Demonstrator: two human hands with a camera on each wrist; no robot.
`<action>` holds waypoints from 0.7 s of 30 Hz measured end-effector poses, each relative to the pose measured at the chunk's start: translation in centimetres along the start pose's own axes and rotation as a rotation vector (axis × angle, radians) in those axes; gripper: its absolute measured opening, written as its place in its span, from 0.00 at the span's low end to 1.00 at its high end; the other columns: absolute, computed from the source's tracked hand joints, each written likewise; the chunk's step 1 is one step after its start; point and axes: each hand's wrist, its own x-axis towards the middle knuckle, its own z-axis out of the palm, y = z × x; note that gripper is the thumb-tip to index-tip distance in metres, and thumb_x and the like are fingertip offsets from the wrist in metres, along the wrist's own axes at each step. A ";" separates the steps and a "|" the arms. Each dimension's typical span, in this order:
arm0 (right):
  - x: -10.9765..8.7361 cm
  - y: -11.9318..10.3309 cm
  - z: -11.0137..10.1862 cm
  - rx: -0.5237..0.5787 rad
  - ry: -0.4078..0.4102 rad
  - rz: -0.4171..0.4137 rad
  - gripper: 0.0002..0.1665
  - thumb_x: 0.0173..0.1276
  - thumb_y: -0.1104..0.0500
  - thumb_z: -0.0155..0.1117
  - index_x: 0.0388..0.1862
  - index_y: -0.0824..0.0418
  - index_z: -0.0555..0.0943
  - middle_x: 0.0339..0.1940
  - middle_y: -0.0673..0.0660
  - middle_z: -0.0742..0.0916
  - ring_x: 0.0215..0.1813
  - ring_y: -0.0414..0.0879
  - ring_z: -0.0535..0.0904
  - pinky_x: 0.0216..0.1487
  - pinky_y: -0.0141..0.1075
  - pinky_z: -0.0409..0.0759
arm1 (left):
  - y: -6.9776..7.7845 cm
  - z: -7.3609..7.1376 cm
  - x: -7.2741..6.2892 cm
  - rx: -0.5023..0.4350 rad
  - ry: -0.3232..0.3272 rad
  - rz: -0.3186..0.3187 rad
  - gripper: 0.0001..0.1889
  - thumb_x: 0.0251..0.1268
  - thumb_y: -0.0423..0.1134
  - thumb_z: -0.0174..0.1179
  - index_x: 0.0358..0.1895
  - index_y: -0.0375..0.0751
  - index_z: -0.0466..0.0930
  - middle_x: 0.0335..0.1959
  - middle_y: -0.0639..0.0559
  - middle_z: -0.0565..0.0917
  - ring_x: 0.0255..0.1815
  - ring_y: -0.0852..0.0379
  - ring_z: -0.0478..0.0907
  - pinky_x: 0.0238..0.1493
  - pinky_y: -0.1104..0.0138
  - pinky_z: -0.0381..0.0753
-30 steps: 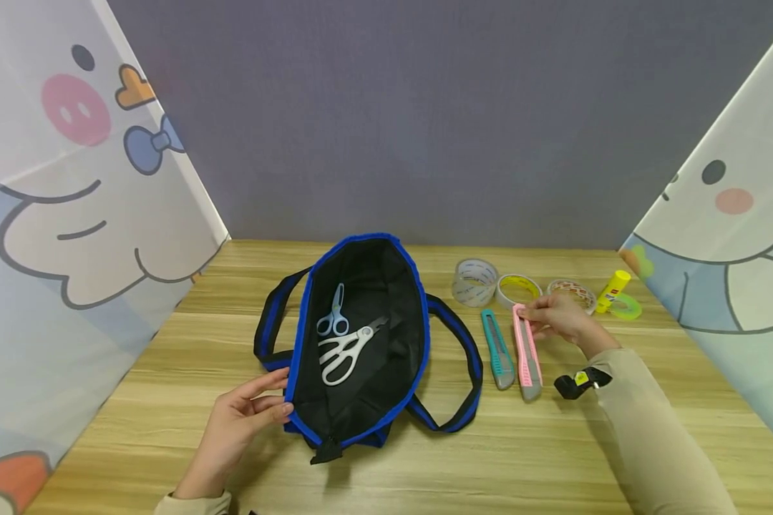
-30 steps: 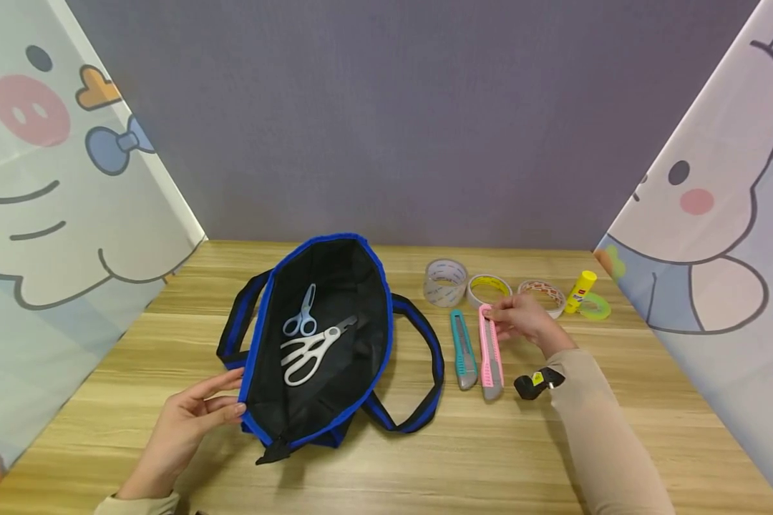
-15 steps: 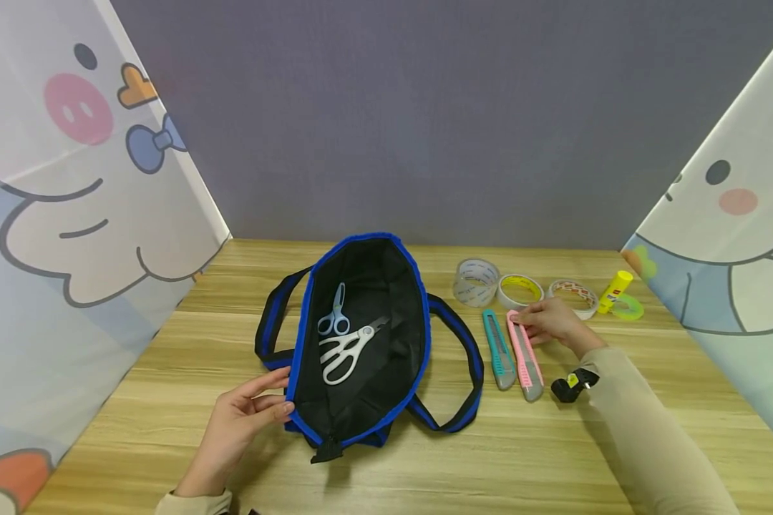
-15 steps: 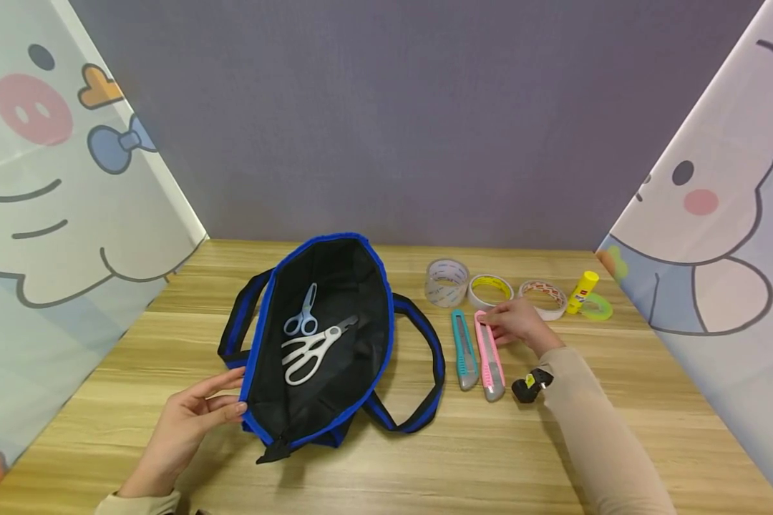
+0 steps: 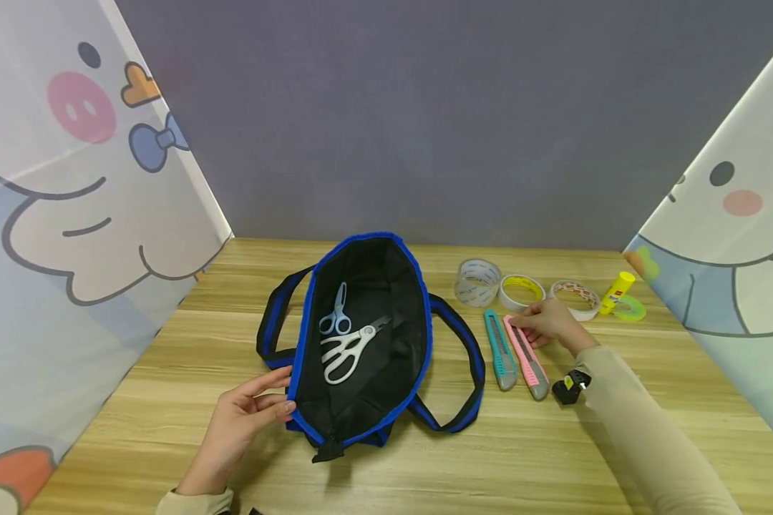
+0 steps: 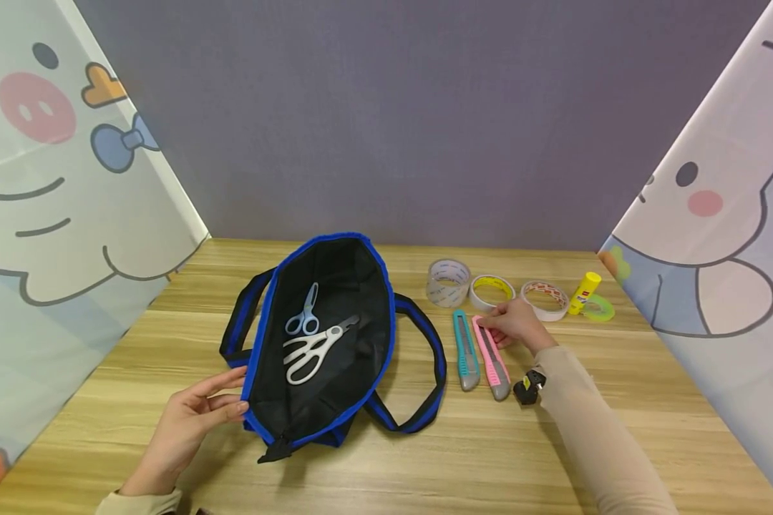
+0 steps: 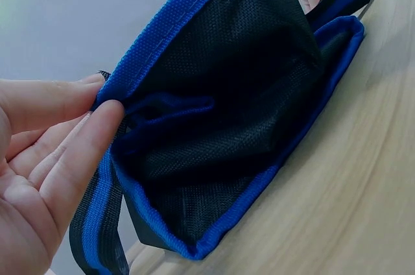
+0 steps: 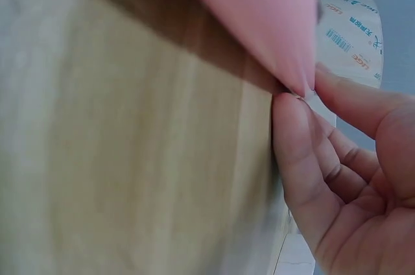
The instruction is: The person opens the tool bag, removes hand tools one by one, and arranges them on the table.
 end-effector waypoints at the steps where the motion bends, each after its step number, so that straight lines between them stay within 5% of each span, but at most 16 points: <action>1: 0.0 0.0 0.0 0.002 -0.001 -0.001 0.15 0.69 0.58 0.68 0.33 0.71 0.81 0.18 0.53 0.82 0.21 0.42 0.81 0.24 0.37 0.86 | 0.0 0.0 0.0 -0.002 -0.002 0.001 0.25 0.59 0.14 0.60 0.60 0.32 0.80 0.49 0.55 0.86 0.41 0.58 0.87 0.37 0.65 0.88; 13: -0.5 -0.2 -0.8 0.021 -0.045 -0.003 0.17 0.71 0.60 0.65 0.44 0.76 0.81 0.23 0.55 0.85 0.25 0.44 0.83 0.28 0.38 0.87 | 0.0 0.1 0.0 0.006 0.005 -0.012 0.25 0.59 0.15 0.60 0.60 0.32 0.80 0.49 0.54 0.86 0.41 0.58 0.87 0.37 0.64 0.88; 21: -1.5 -1.6 -1.3 0.024 0.019 -0.027 0.19 0.72 0.60 0.63 0.45 0.79 0.79 0.25 0.55 0.85 0.27 0.44 0.84 0.30 0.38 0.88 | 0.0 0.0 0.0 -0.006 -0.012 0.010 0.25 0.60 0.15 0.59 0.60 0.33 0.80 0.49 0.54 0.86 0.41 0.59 0.86 0.37 0.65 0.88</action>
